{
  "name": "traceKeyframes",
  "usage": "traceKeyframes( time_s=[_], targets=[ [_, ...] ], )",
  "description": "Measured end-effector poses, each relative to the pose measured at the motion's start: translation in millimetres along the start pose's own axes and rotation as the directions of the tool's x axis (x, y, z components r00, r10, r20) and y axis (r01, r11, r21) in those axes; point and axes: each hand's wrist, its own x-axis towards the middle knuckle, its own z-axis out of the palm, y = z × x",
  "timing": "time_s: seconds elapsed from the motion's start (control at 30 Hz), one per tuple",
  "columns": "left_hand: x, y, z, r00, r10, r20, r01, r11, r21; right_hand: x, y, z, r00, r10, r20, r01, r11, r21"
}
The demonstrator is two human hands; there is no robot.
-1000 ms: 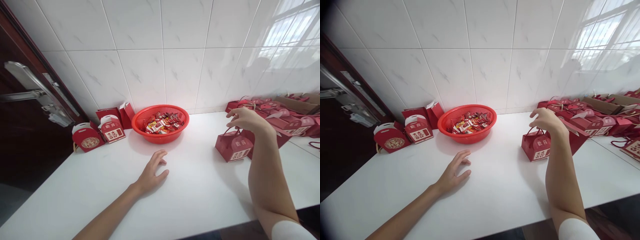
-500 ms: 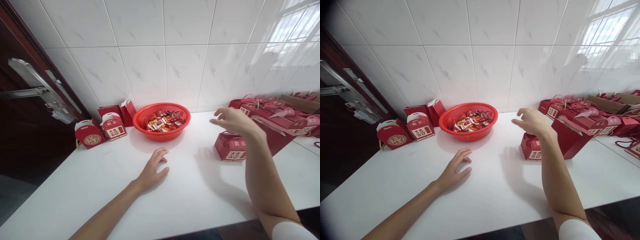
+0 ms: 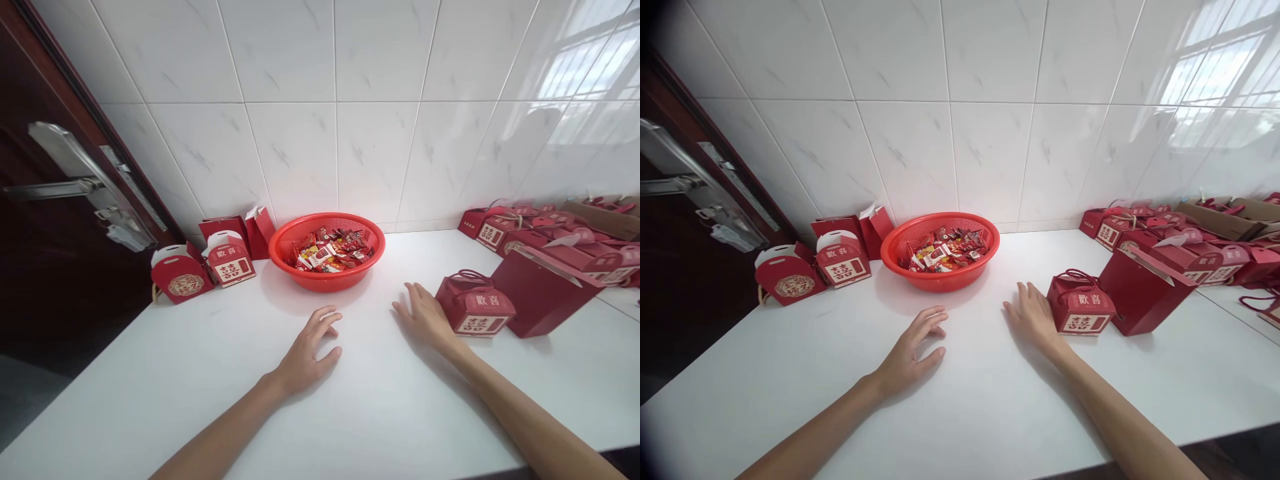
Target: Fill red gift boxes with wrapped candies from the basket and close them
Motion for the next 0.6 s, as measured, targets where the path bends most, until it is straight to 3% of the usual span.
traceKeyframes(
  time_s=[0.1,0.3,0.47,0.6],
  targets=[
    [0,-1,1.1,1.0,0.01,0.001,-0.01,1.0,0.0,7,19,6,0.999,0.044,0.024,-0.045,0.997,0.059],
    [-2,-4,4.2,1.0,0.012,-0.008,-0.013,0.999,-0.037,18,32,9,0.999,0.044,-0.001,-0.044,0.995,0.094],
    [-3,-3,0.5,1.0,0.002,-0.017,-0.002,1.0,0.002,27,52,-2,0.996,0.094,0.011,-0.094,0.986,0.137],
    [-1,-4,-8.2,0.992,0.069,-0.106,-0.068,0.997,0.021,41,83,-11,0.991,0.131,0.006,-0.129,0.97,0.205]
  ],
)
